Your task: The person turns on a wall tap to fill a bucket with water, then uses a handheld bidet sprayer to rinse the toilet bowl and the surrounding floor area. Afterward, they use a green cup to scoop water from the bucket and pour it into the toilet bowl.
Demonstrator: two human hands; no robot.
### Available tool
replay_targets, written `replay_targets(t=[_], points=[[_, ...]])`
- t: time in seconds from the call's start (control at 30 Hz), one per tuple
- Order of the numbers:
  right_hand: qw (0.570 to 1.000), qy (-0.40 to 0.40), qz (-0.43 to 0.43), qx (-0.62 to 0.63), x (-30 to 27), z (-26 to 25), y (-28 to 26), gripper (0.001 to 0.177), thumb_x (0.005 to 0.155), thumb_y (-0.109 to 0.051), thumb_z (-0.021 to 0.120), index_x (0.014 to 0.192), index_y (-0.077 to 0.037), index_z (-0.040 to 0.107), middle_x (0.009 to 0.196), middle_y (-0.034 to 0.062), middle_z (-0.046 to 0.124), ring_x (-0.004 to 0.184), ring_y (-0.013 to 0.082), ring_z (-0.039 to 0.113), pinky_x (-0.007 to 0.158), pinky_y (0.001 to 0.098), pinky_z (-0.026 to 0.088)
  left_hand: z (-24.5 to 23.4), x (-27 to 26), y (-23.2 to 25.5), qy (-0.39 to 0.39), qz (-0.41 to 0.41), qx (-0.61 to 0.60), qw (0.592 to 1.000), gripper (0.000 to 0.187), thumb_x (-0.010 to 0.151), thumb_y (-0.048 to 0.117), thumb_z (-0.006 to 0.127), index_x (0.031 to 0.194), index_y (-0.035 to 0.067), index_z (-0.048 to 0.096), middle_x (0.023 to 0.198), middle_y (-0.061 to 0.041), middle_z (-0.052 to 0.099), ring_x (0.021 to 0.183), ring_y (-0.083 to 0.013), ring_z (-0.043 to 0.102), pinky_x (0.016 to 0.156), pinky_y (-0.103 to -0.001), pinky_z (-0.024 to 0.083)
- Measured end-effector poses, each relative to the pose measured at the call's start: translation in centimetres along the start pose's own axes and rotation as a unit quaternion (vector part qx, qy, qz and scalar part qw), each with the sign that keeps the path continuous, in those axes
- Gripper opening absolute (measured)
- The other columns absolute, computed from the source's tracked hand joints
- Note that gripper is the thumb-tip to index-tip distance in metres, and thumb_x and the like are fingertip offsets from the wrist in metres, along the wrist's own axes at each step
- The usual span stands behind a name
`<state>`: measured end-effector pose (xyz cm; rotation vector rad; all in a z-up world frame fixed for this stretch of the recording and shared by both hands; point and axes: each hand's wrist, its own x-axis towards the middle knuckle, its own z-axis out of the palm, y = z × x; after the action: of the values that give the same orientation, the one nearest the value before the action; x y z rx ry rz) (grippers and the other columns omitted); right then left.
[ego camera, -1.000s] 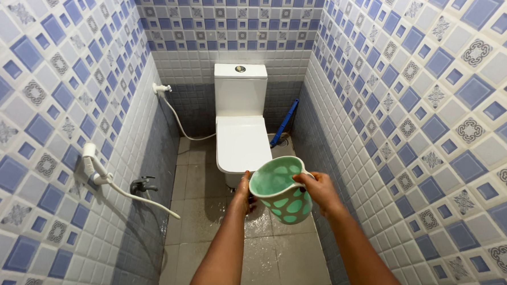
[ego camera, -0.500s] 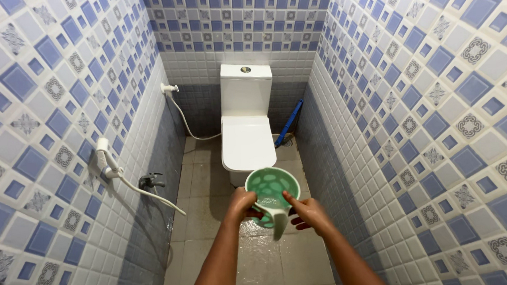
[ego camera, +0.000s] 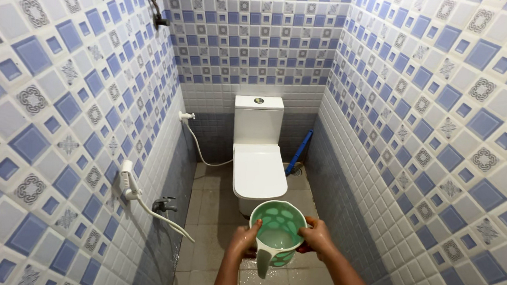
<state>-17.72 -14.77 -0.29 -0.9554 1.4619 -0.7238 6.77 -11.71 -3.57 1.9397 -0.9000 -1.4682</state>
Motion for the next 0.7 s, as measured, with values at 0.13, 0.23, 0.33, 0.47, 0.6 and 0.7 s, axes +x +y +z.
replay_targets(t=[0.13, 0.23, 0.33, 0.47, 0.6, 0.7], points=[[0.996, 0.033, 0.044, 0.076, 0.6, 2.4, 0.7, 0.066, 0.089, 0.003, 0.058, 0.152, -0.004, 0.041, 0.092, 0.0293, 0.073, 0.057, 0.0299, 0.072, 0.052, 0.0361, 0.062, 0.5, -0.4, -2.0, -0.014, 0.036, 0.12, 0.992, 0.104, 0.087, 0.089, 0.04, 0.095, -0.005, 0.084, 0.071, -0.013, 0.075, 0.056, -0.0175, 0.069, 0.056, -0.029, 0.055], [0.99, 0.032, 0.064, 0.117, 0.6, 3.2, 0.7, 0.06, 0.091, -0.003, 0.059, 0.149, -0.002, 0.044, 0.097, 0.0267, 0.072, 0.067, 0.0283, 0.074, 0.058, 0.0337, 0.064, 0.6, -1.9, -1.2, 0.081, 0.111, 0.042, 0.99, 0.072, 0.079, 0.073, 0.07, 0.086, 0.002, 0.082, 0.075, -0.011, 0.077, 0.064, -0.0169, 0.073, 0.062, -0.031, 0.057], [0.994, -0.013, 0.068, 0.089, 0.2, 2.5, 0.1, 0.048, 0.095, -0.017, 0.065, 0.14, -0.001, 0.054, 0.099, 0.0208, 0.066, 0.077, 0.0236, 0.067, 0.064, 0.0322, 0.062, 1.2, -3.5, 1.0, 0.153, 0.133, -0.109, 0.973, 0.04, 0.071, 0.044, 0.078, 0.092, 0.011, 0.075, 0.077, -0.008, 0.078, 0.062, -0.0189, 0.077, 0.059, -0.035, 0.063], [0.981, -0.01, 0.091, 0.174, 1.9, 0.9, 0.1, 0.052, 0.102, -0.049, 0.062, 0.124, -0.002, 0.07, 0.104, 0.0146, 0.067, 0.088, 0.018, 0.059, 0.071, 0.0291, 0.054, -1.3, -5.8, 3.3, 0.158, 0.123, -0.118, 0.973, 0.037, 0.07, 0.032, 0.078, 0.093, 0.004, 0.081, 0.079, -0.012, 0.08, 0.061, -0.0176, 0.075, 0.058, -0.035, 0.062], [0.921, -0.055, 0.156, 0.352, 7.6, 0.9, 2.4, 0.035, 0.103, -0.033, 0.053, 0.114, -0.006, 0.072, 0.109, 0.0139, 0.073, 0.097, 0.0222, 0.066, 0.08, 0.0342, 0.059, -1.8, -6.9, 5.6, 0.164, 0.131, -0.022, 0.977, 0.044, 0.068, 0.035, 0.08, 0.1, 0.004, 0.079, 0.082, -0.012, 0.08, 0.06, -0.0189, 0.076, 0.058, -0.032, 0.062], [0.891, -0.075, 0.21, 0.395, 11.5, 2.0, 3.3, 0.029, 0.106, -0.029, 0.051, 0.113, -0.007, 0.07, 0.109, 0.0131, 0.073, 0.092, 0.0246, 0.069, 0.083, 0.0434, 0.061, -1.6, -7.3, 7.3, 0.155, 0.138, 0.043, 0.977, 0.049, 0.066, 0.037, 0.08, 0.104, 0.006, 0.076, 0.081, -0.01, 0.08, 0.061, -0.0182, 0.078, 0.058, -0.031, 0.063]])
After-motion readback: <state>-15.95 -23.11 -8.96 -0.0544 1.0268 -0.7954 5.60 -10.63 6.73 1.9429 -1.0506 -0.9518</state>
